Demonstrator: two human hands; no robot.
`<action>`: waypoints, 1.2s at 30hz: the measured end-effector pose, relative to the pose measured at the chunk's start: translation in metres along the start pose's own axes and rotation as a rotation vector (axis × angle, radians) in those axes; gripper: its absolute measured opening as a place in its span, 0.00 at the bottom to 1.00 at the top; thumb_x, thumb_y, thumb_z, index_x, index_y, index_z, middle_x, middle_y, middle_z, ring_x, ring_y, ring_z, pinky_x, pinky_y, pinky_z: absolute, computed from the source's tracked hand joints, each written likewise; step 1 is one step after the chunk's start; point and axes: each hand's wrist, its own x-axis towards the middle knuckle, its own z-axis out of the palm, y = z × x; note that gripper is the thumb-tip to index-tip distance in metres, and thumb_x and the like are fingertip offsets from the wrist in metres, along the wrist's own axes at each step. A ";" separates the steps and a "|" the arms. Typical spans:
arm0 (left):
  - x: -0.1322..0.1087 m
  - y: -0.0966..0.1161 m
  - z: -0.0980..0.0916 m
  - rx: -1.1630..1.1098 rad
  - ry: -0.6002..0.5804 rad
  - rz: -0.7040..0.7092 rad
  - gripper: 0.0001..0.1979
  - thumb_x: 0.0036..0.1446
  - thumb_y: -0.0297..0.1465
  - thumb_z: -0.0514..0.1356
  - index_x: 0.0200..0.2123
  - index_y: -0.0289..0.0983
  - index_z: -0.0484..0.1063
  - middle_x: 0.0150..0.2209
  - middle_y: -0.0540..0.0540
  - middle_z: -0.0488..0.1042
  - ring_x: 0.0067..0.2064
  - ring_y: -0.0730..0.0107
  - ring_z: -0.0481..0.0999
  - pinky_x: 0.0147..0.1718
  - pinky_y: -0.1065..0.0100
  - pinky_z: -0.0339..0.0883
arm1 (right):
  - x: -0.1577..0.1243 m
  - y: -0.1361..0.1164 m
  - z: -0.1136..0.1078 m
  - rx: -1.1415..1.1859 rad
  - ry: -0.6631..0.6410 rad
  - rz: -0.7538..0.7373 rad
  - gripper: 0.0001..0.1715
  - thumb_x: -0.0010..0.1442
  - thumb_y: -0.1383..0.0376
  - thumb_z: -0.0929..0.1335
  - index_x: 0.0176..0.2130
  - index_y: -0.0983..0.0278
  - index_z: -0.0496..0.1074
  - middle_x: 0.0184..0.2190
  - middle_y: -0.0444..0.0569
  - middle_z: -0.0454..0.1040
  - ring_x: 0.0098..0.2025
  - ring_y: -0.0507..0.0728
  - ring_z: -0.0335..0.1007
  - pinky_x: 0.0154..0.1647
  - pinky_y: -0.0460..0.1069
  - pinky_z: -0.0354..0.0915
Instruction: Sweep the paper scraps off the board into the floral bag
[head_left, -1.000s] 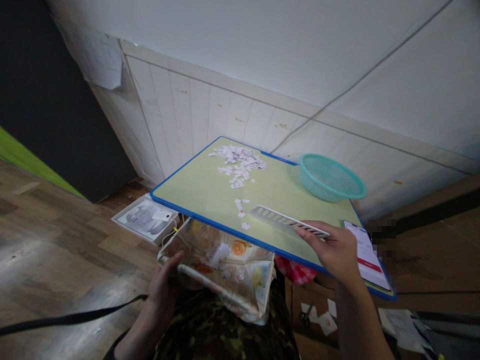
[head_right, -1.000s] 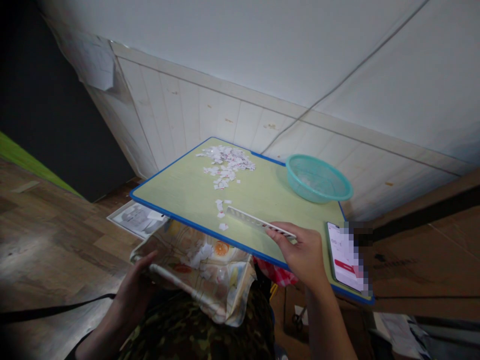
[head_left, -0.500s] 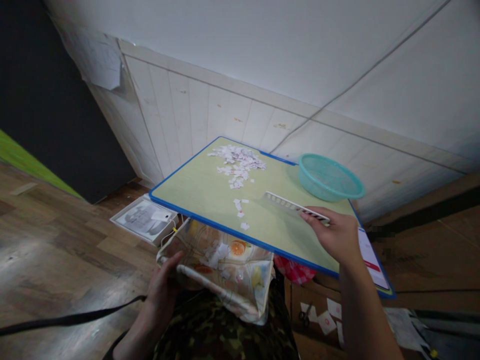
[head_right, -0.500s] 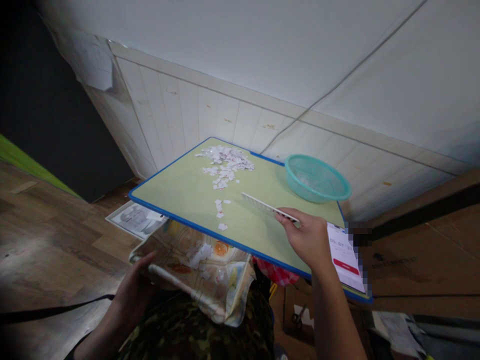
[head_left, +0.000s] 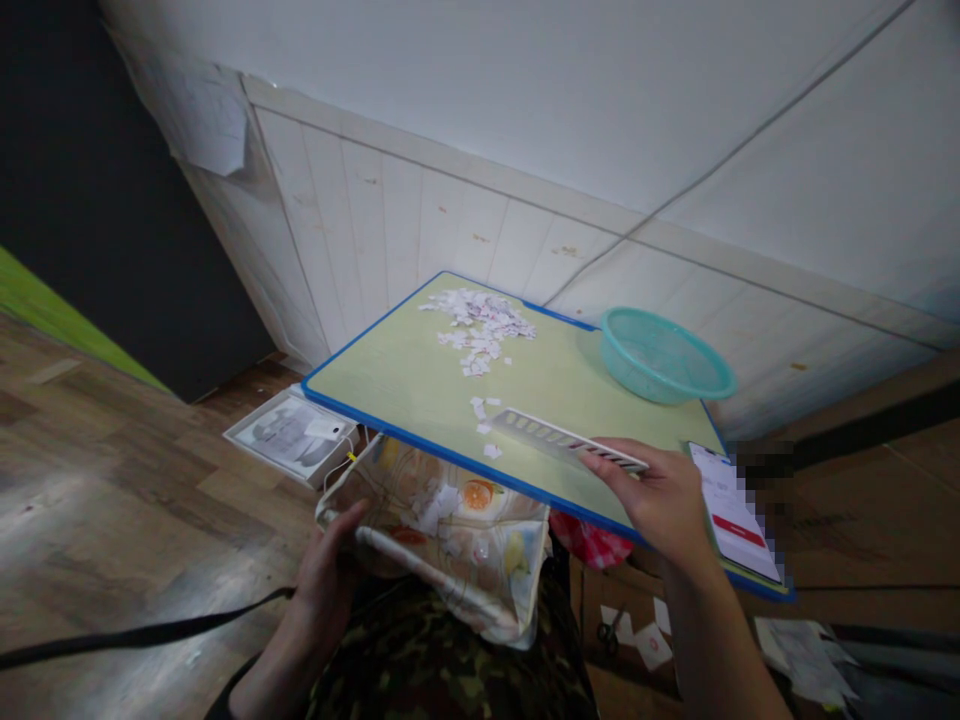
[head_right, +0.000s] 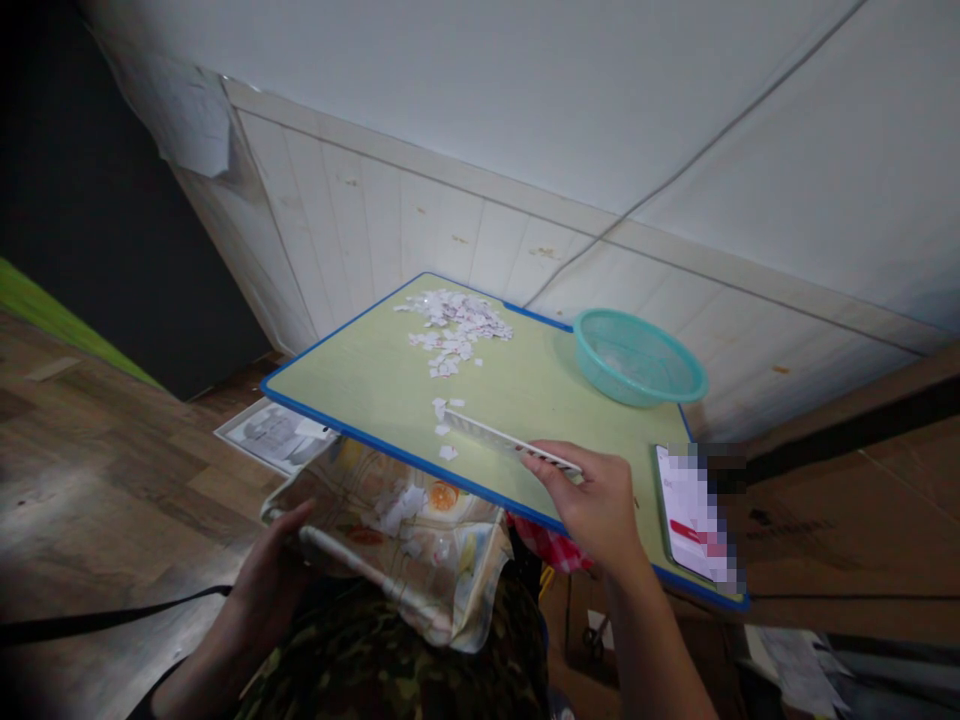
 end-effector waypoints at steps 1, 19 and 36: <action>0.001 -0.001 0.000 -0.009 0.008 0.008 0.05 0.54 0.29 0.66 0.34 0.35 0.81 0.35 0.43 0.82 0.35 0.59 0.82 0.31 0.64 0.77 | -0.002 -0.003 0.000 0.008 -0.013 -0.006 0.05 0.61 0.61 0.76 0.36 0.56 0.87 0.34 0.46 0.87 0.34 0.62 0.86 0.37 0.51 0.80; -0.006 0.004 0.005 -0.005 -0.001 0.037 0.11 0.54 0.29 0.66 0.42 0.37 0.80 0.39 0.45 0.84 0.39 0.58 0.83 0.33 0.62 0.79 | -0.034 -0.025 -0.003 0.088 -0.068 -0.063 0.08 0.61 0.65 0.76 0.38 0.51 0.88 0.34 0.43 0.87 0.32 0.60 0.86 0.31 0.47 0.80; -0.002 0.002 0.001 0.003 -0.001 0.028 0.11 0.52 0.31 0.68 0.40 0.37 0.79 0.37 0.47 0.82 0.36 0.60 0.80 0.30 0.64 0.76 | -0.013 -0.015 0.006 0.068 0.023 -0.019 0.04 0.60 0.62 0.77 0.35 0.55 0.87 0.32 0.46 0.87 0.30 0.61 0.85 0.31 0.49 0.79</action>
